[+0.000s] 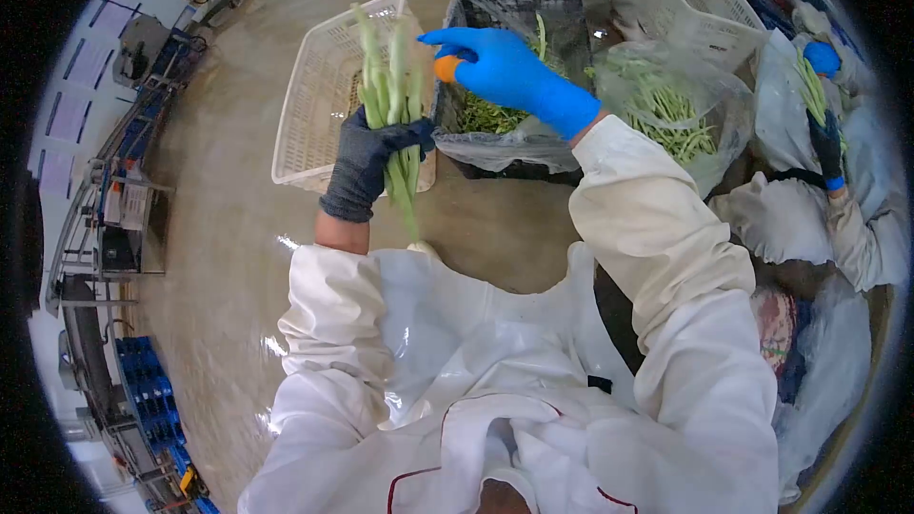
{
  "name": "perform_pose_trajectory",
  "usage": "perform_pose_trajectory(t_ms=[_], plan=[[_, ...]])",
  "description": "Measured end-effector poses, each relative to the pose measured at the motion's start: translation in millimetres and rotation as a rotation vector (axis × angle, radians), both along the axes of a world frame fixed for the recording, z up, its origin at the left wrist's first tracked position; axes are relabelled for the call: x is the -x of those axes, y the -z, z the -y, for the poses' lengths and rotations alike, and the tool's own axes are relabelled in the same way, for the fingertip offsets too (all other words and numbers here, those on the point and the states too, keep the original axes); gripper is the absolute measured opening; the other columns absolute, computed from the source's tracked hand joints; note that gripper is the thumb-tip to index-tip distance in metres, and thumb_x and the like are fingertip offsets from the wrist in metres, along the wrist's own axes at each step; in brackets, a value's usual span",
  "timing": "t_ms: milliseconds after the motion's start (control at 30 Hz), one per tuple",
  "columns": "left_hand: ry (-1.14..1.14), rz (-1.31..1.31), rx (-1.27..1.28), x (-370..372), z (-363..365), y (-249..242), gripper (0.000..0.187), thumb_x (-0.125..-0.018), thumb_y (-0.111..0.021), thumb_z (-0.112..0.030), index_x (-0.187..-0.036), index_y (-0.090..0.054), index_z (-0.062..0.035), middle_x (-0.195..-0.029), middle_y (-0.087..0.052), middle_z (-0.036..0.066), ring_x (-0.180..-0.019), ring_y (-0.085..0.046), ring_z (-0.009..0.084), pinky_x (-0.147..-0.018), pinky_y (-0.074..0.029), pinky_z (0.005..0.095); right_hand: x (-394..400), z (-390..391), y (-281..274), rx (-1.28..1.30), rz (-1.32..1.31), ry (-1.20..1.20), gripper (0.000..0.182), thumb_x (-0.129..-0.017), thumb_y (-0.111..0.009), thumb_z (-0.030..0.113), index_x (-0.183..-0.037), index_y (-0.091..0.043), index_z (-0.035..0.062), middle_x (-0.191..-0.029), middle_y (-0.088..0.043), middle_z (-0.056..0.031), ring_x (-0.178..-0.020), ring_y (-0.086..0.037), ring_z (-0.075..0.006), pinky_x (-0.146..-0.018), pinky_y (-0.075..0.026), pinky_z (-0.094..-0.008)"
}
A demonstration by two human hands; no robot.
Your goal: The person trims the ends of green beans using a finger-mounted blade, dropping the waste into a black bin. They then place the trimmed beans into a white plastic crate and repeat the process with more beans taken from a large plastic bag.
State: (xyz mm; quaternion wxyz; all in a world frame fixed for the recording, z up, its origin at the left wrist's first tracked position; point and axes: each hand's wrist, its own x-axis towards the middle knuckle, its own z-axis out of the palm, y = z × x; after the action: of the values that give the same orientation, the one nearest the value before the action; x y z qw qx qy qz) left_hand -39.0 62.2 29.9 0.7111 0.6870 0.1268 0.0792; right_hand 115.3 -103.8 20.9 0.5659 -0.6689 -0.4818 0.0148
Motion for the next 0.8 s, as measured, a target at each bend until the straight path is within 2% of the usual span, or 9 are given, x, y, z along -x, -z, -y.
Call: perform_pose_trajectory(t_ms=[100,133,233,433,533,633,667,767,800], plan=[[0.023,-0.083,-0.264,-3,7,2,0.047,-0.062,-0.082,-0.005,-0.105,-0.064,0.0013,-0.089,-0.069,0.010,-0.075,-0.066,0.0159,-0.070,-0.054,0.0298,1,10,-3,0.169,0.094,-0.003,0.031,-0.083,-0.060,0.022,-0.112,-0.068,0.0128,-0.092,-0.067,-0.0170,-0.078,-0.065,-0.0314,-0.073,-0.051,-0.0379],[0.019,-0.065,-0.337,-5,6,6,0.049,-0.061,-0.082,-0.005,-0.106,-0.064,0.0007,-0.090,-0.070,0.010,-0.076,-0.066,0.0159,-0.071,-0.054,0.0302,5,17,-12,0.393,0.142,0.018,0.028,-0.087,-0.060,0.015,-0.112,-0.065,0.0053,-0.101,-0.067,-0.0145,-0.090,-0.065,-0.0244,-0.081,-0.050,-0.0339],[-0.022,-0.067,-0.451,-7,4,10,0.054,-0.058,-0.084,-0.007,-0.108,-0.064,-0.0003,-0.093,-0.070,0.009,-0.081,-0.066,0.0159,-0.075,-0.054,0.0306,8,25,-12,0.543,0.346,0.033,0.023,-0.086,-0.059,0.015,-0.105,-0.066,0.0052,-0.095,-0.066,-0.0162,-0.085,-0.063,-0.0324,-0.077,-0.050,-0.0370],[-0.144,-0.015,-0.406,-16,8,19,0.055,-0.058,-0.085,-0.006,-0.108,-0.064,-0.0004,-0.094,-0.070,0.009,-0.080,-0.066,0.0168,-0.074,-0.053,0.0302,12,19,0,0.479,0.657,0.210,0.022,-0.086,-0.054,0.011,-0.103,-0.066,0.0065,-0.091,-0.064,-0.0174,-0.076,-0.060,-0.0358,-0.072,-0.050,-0.0401],[-0.192,0.101,-0.298,-19,16,20,0.044,-0.064,-0.082,-0.001,-0.103,-0.062,0.0006,-0.089,-0.068,0.008,-0.076,-0.065,0.0161,-0.069,-0.053,0.0294,23,16,-4,0.160,0.352,0.287,0.025,-0.084,-0.053,0.007,-0.105,-0.066,0.0035,-0.088,-0.066,-0.0151,-0.075,-0.063,-0.0280,-0.071,-0.051,-0.0361],[-0.273,0.201,-0.080,-21,25,16,0.035,-0.071,-0.077,0.003,-0.102,-0.061,0.0011,-0.086,-0.067,0.008,-0.072,-0.065,0.0172,-0.065,-0.054,0.0295,16,4,-2,-0.200,-0.435,0.041,0.026,-0.083,-0.056,0.012,-0.103,-0.069,0.0055,-0.088,-0.067,-0.0175,-0.073,-0.065,-0.0185,-0.071,-0.053,-0.0370],[-0.306,0.223,0.008,-22,25,14,0.033,-0.073,-0.075,0.004,-0.103,-0.060,0.0010,-0.085,-0.066,0.009,-0.071,-0.065,0.0180,-0.064,-0.054,0.0298,16,5,0,-0.169,-0.547,-0.048,0.030,-0.082,-0.058,0.016,-0.107,-0.069,0.0048,-0.086,-0.067,-0.0163,-0.072,-0.061,-0.0122,-0.072,-0.052,-0.0339],[-0.344,0.344,0.318,-22,4,0,0.026,-0.079,-0.068,0.004,-0.103,-0.059,0.0002,-0.086,-0.065,0.009,-0.073,-0.065,0.0208,-0.067,-0.054,0.0314,12,12,22,0.361,-0.226,-0.138,0.030,-0.080,-0.060,0.018,-0.105,-0.070,0.0042,-0.085,-0.067,-0.0167,-0.070,-0.061,-0.0146,-0.070,-0.052,-0.0351],[-0.310,0.448,0.326,-20,-13,2,0.020,-0.083,-0.066,-0.001,-0.102,-0.060,-0.0013,-0.088,-0.064,0.009,-0.079,-0.064,0.0221,-0.072,-0.054,0.0332,12,14,30,0.515,-0.170,-0.130,0.030,-0.078,-0.061,0.017,-0.104,-0.070,0.0045,-0.087,-0.068,-0.0178,-0.071,-0.063,-0.0209,-0.069,-0.051,-0.0364]])
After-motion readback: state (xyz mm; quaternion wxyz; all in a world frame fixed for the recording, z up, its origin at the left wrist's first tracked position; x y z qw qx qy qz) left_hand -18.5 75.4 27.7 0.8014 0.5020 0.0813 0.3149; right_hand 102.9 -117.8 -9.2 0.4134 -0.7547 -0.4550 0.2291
